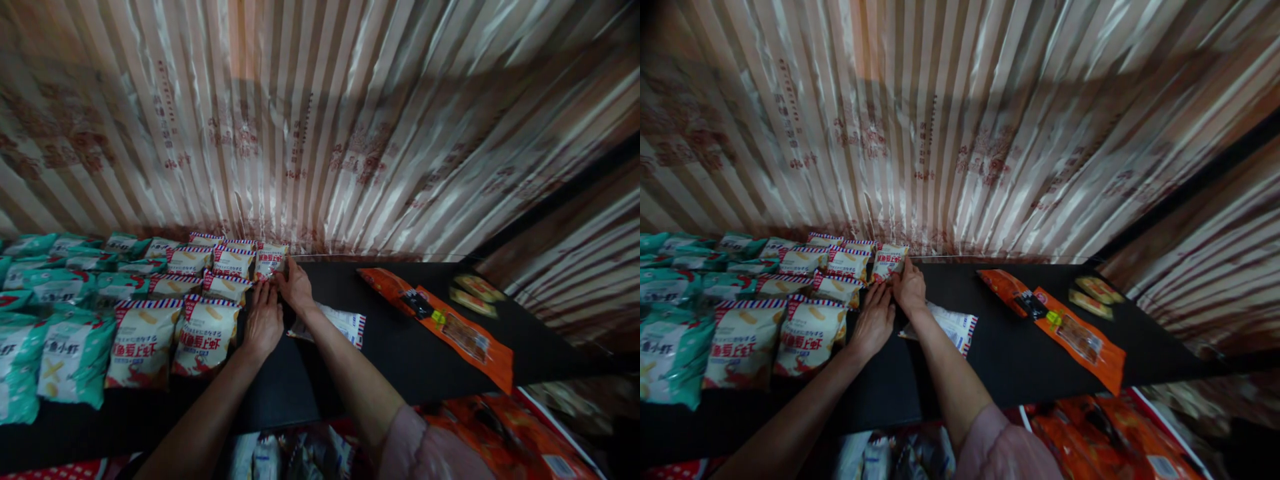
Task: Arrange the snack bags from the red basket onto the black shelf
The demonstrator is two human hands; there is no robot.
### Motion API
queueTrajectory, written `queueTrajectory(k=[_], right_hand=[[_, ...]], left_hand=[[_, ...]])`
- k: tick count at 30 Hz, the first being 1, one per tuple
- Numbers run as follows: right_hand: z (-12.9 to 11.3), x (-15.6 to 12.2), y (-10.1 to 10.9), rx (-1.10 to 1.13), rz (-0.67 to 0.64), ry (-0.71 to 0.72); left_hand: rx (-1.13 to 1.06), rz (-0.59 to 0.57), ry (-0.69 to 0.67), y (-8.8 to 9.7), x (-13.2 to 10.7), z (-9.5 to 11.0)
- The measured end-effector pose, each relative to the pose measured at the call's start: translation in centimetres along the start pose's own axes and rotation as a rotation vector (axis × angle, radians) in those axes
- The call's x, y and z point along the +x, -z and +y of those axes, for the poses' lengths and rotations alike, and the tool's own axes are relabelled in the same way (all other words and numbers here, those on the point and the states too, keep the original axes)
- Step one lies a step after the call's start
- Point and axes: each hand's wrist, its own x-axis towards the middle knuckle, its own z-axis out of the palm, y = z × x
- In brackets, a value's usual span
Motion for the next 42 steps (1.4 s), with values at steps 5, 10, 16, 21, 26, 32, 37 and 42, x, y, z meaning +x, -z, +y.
queueTrajectory(k=[5, 10, 16, 21, 26, 32, 37, 42], right_hand=[[1.1, -0.7, 1.8, -0.059, 0.041, 0.035], [3.4, -2.0, 4.5, -0.107, 0.127, 0.038], [6.9, -5.2, 7.9, -0.191, 0.195, -0.023], [7.9, -8.0, 7.8, -0.196, 0.123, -0.071], [7.3, -9.8, 6.6, -0.235, 0.023, -0.081], [5.9, -12.5, 5.7, -0.216, 0.05, -0.119], [4.4, -15.7, 4.9, -0.158, 0.079, -0.173], [3.1, -19.0, 4.8, -0.041, 0.078, -0.137]], left_hand=[[-0.041, -0.023, -0.075, 0.8, -0.3, 1.0], [-0.107, -0.124, -0.22, 2.0, -1.0, 2.3], [-0.179, -0.292, -0.375, 1.9, -2.6, 3.2], [-0.198, -0.321, -0.368, 1.8, -3.6, 3.7], [-0.178, -0.319, -0.382, 2.7, -4.3, 3.8], [-0.126, -0.295, -0.386, 4.1, -5.3, 3.7], [-0.09, -0.237, -0.362, 5.3, -6.6, 4.8], [-0.071, -0.221, -0.322, 6.2, -8.4, 5.6]])
